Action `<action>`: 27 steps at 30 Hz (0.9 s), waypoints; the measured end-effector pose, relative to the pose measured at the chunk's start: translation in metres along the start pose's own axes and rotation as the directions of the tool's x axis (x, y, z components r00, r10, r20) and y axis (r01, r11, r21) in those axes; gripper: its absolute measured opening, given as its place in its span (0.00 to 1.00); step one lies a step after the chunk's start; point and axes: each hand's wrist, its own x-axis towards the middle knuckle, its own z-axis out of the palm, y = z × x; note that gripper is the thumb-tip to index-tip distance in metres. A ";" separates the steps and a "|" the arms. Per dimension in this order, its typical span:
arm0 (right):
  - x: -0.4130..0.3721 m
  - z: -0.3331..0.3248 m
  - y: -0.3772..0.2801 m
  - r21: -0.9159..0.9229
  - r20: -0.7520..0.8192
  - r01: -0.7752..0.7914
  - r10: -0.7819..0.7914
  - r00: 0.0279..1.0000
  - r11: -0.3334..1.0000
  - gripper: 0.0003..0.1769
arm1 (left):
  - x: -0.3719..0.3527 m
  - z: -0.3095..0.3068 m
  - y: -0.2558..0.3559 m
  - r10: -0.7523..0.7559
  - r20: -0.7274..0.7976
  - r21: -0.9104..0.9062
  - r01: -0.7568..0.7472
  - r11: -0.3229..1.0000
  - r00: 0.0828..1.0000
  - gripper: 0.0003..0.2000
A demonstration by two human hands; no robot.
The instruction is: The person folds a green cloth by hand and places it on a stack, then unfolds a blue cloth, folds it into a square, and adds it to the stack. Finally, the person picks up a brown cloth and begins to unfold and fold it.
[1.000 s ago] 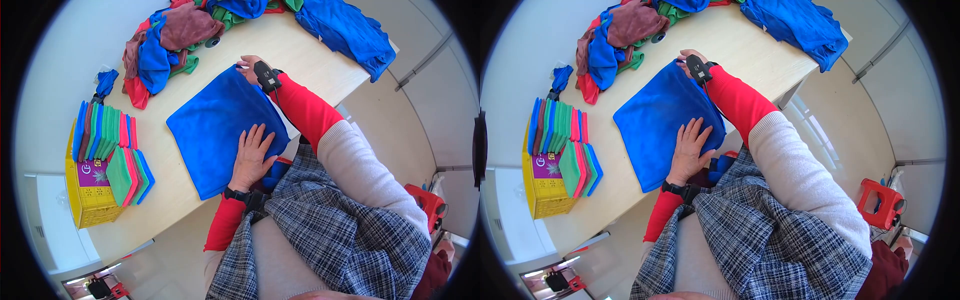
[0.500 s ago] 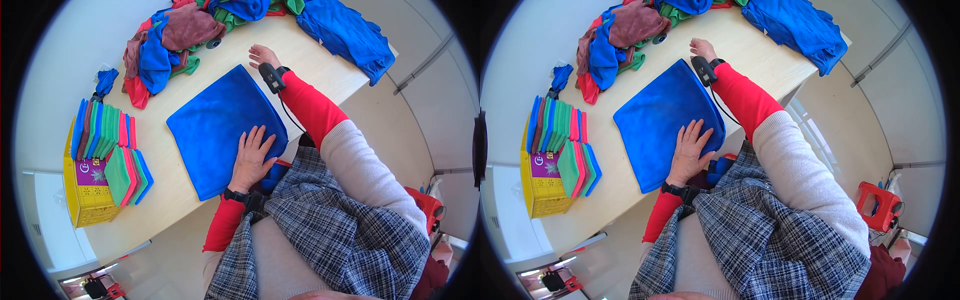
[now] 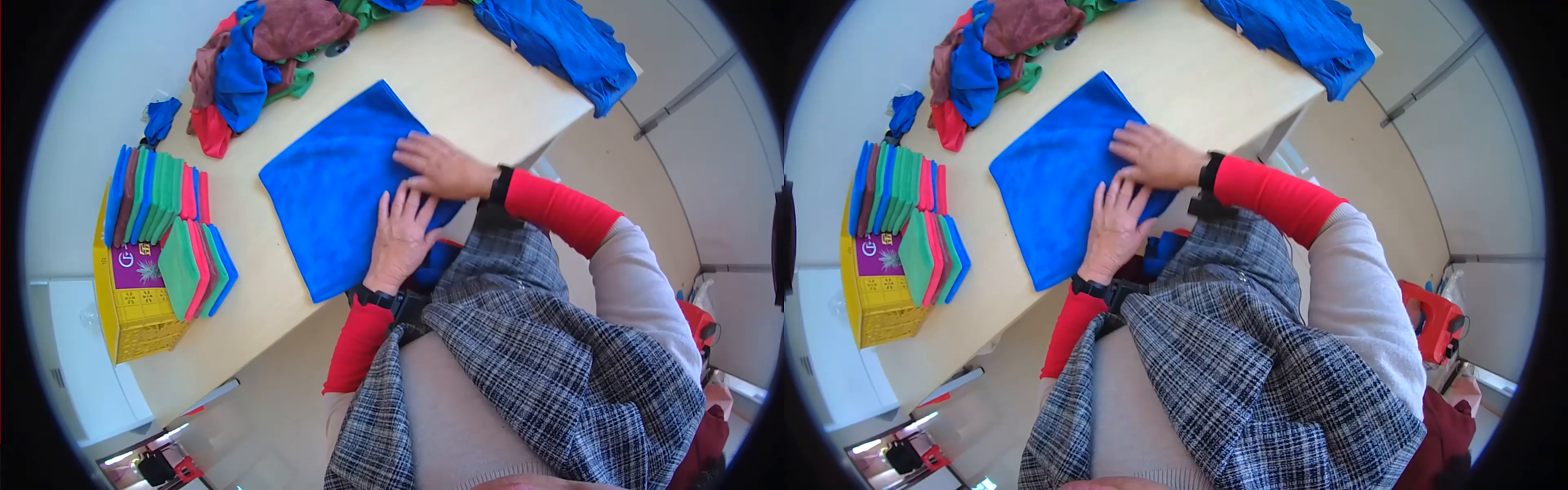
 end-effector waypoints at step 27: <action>-0.081 -0.066 -0.062 0.113 -0.141 -0.050 0.066 0.988 0.992 0.24 | 0.029 0.021 0.026 -0.502 -0.262 -0.583 0.280 0.763 0.824 0.03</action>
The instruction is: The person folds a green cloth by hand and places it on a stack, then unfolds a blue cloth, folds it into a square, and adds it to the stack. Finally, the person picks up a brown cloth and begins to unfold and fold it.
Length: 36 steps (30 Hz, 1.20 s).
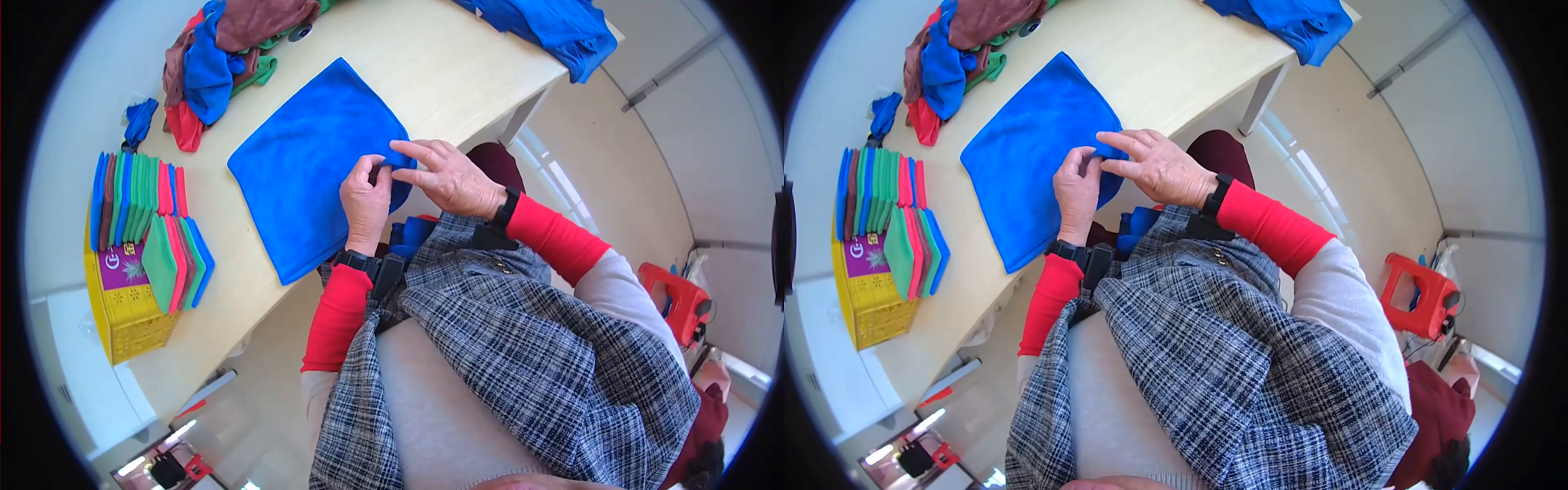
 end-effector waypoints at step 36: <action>0.010 0.003 0.013 0.123 -0.113 -0.092 0.106 0.988 0.988 0.14 | -0.006 0.007 0.016 0.181 -0.010 0.014 -0.181 0.983 0.983 0.03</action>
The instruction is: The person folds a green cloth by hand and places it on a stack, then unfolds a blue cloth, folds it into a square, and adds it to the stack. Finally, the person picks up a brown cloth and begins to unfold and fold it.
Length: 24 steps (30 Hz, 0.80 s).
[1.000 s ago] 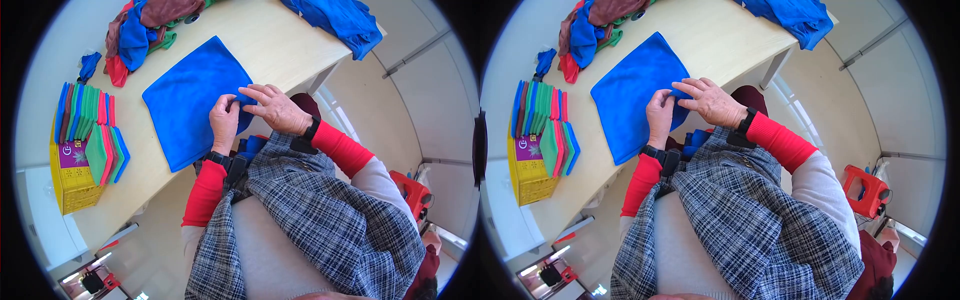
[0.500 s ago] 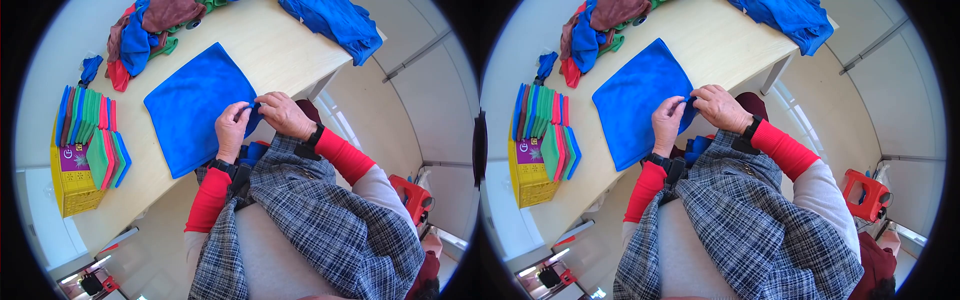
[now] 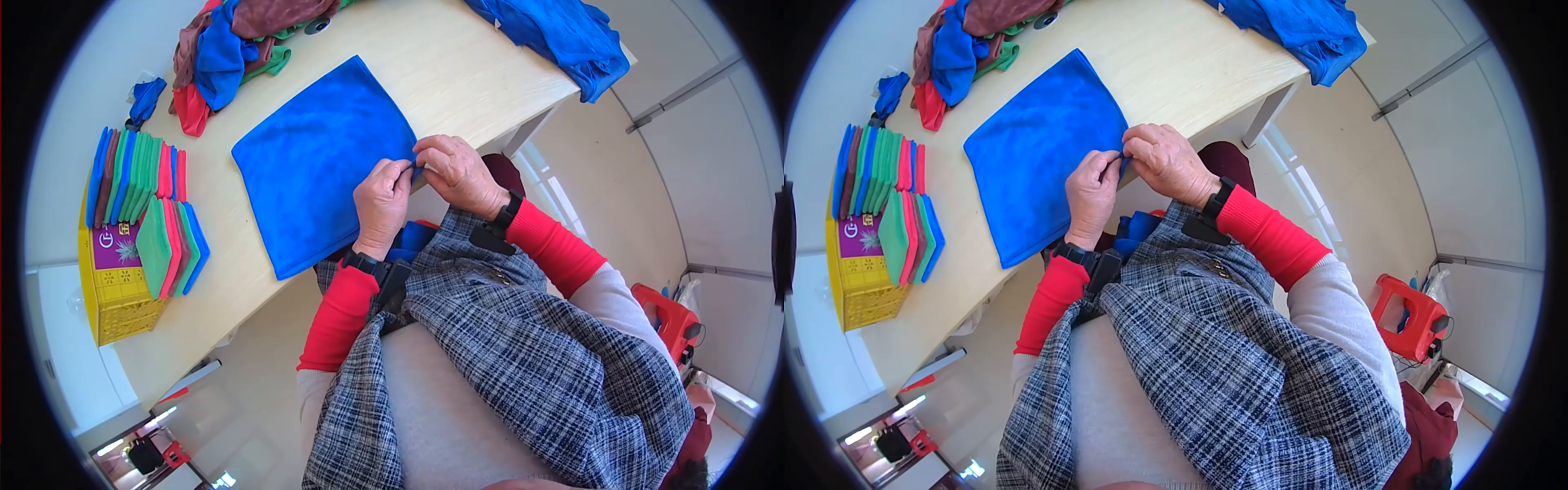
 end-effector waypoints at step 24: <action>-0.001 0.004 -0.005 0.120 0.149 -0.194 0.175 0.973 0.974 0.12 | -0.130 -0.177 -0.053 -0.144 -0.359 0.436 0.302 0.848 0.922 0.09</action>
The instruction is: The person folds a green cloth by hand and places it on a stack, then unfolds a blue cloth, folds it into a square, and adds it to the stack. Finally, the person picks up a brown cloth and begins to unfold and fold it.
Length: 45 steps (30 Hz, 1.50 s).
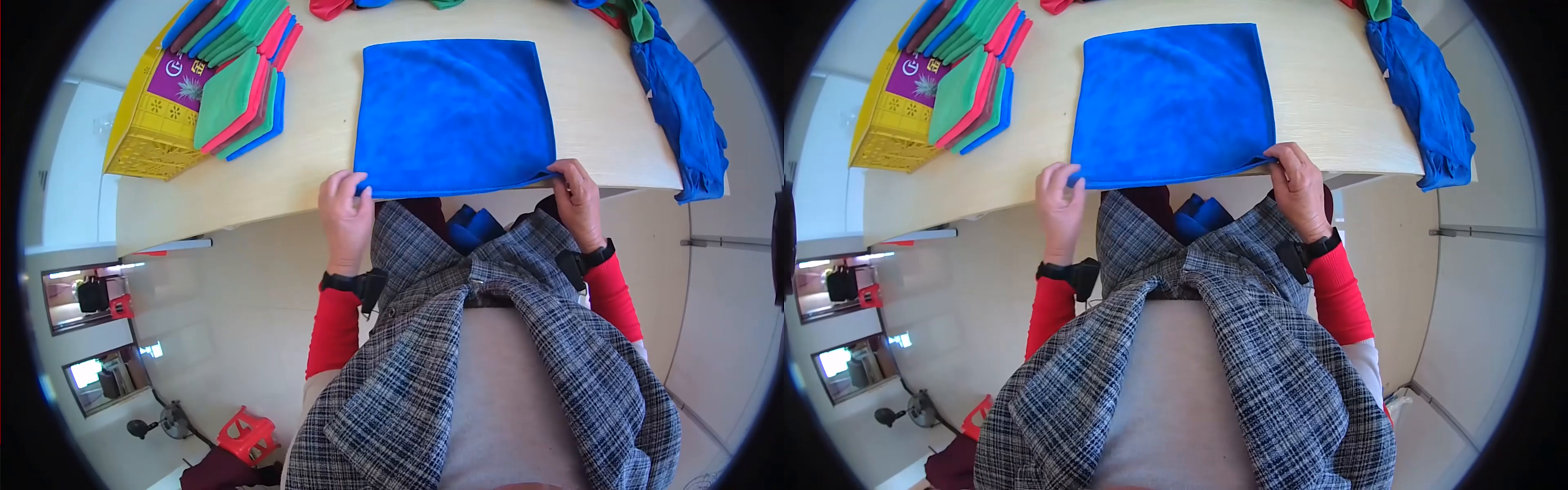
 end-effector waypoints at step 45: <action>-0.002 0.016 0.014 0.182 -0.090 -0.242 0.261 0.961 0.953 0.08 | 0.001 -0.024 -0.022 0.234 0.336 0.138 -0.294 0.946 0.912 0.10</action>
